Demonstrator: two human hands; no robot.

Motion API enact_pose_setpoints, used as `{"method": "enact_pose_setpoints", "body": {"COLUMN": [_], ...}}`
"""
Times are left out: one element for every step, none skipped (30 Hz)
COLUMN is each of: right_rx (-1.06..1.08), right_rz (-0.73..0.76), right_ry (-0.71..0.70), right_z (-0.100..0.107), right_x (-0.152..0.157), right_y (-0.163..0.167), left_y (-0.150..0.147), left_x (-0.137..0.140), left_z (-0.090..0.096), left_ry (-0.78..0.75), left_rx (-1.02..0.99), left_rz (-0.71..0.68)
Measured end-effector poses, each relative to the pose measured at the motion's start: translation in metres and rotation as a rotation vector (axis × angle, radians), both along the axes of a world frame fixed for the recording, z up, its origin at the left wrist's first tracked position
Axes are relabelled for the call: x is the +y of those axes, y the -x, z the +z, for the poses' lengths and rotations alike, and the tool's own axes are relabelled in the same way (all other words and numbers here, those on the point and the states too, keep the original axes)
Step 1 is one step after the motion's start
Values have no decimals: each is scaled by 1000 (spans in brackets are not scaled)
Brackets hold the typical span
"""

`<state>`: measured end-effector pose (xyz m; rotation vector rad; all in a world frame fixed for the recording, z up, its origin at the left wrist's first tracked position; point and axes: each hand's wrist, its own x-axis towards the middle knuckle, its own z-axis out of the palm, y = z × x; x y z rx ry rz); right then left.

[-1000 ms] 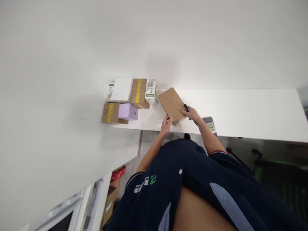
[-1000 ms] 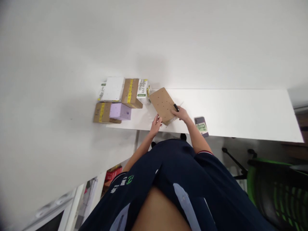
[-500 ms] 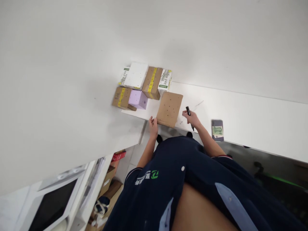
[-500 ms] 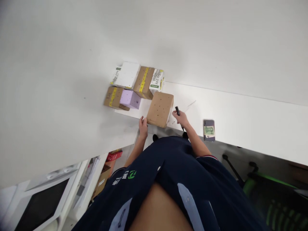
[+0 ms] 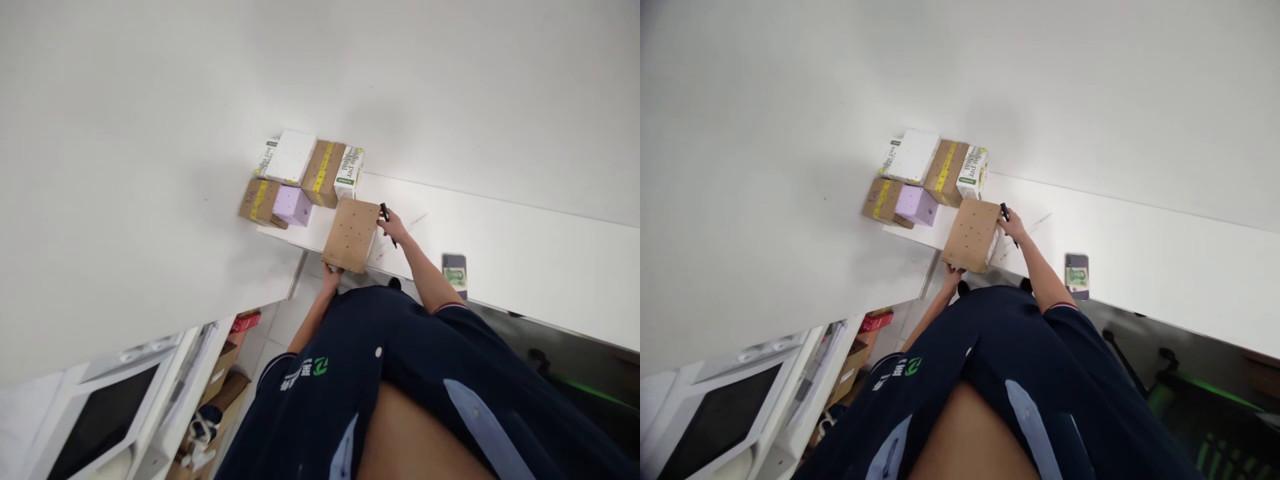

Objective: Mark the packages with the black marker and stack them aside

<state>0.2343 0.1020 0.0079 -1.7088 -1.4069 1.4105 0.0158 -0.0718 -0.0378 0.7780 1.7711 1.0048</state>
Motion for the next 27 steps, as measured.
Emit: {"method": "enact_pose_setpoints", "body": {"right_rx": [16,32,43,42,26,4,-18,-36,-46,-51,-55,-58,-60,-56,-48,-39,-34,-36,-48,-68,-92,-113,-128,-134,-134,-130,-130], "right_rz": [17,40,60,70,60,34,0,-26,-30,-11,22,58,86,105,119,131,147,170,202,240,283,328,377,424,469,513,548], "right_ry": [-9,-14,-21,-35,-53,-67,-72,-60,-31,9,50,84,109,124,129,127,115,87,40,-22,-91,-155,-203,-228,-227,-205,-171], "right_z": [3,6,10,14,17,20,23,24,26,27,28,30,32,36,41,47,55,63,73,82,91,98,104,109,111,111,109], "right_x": [-8,-16,-23,-29,-33,-35,-35,-35,-35,-35,-37,-39,-43,-48,-54,-61,-68,-75,-81,-87,-91,-95,-97,-99,-100,-99,-97], "right_y": [-2,-3,-5,-7,-8,-8,-9,-10,-11,-12,-14,-16,-17,-19,-21,-22,-22,-22,-21,-18,-15,-10,-4,3,10,16,21], "left_y": [2,3,3,1,-2,-6,-11,-15,-20,-23,-24,-24,-22,-18,-13,-7,0,8,15,21,25,28,29,28,25,21,16], "left_x": [2,6,10,15,20,25,30,33,36,38,39,40,40,41,42,42,43,44,44,44,44,44,44,43,43,42,40], "left_z": [4,9,14,18,22,25,27,27,27,27,27,27,27,29,31,33,37,40,43,45,46,46,45,43,39,35,30], "left_ry": [18,43,62,79,90,96,101,107,116,125,134,140,144,145,144,141,137,129,120,114,114,121,141,176,228,285,336], "left_rx": [-50,-95,-144,-186,-210,-223,-230,-237,-247,-257,-267,-275,-280,-290,-308,-329,-349,-373,-404,-441,-482,-531,-579,-612,-616,-596,-557], "left_rz": [14,6,-5,-32,-49,-59,-61,-57,-53,-46,-38,-29,-21,-14,-11,-9,-10,-12,-12,-12,-14,-18,-25,-28,-16,11,51]}}
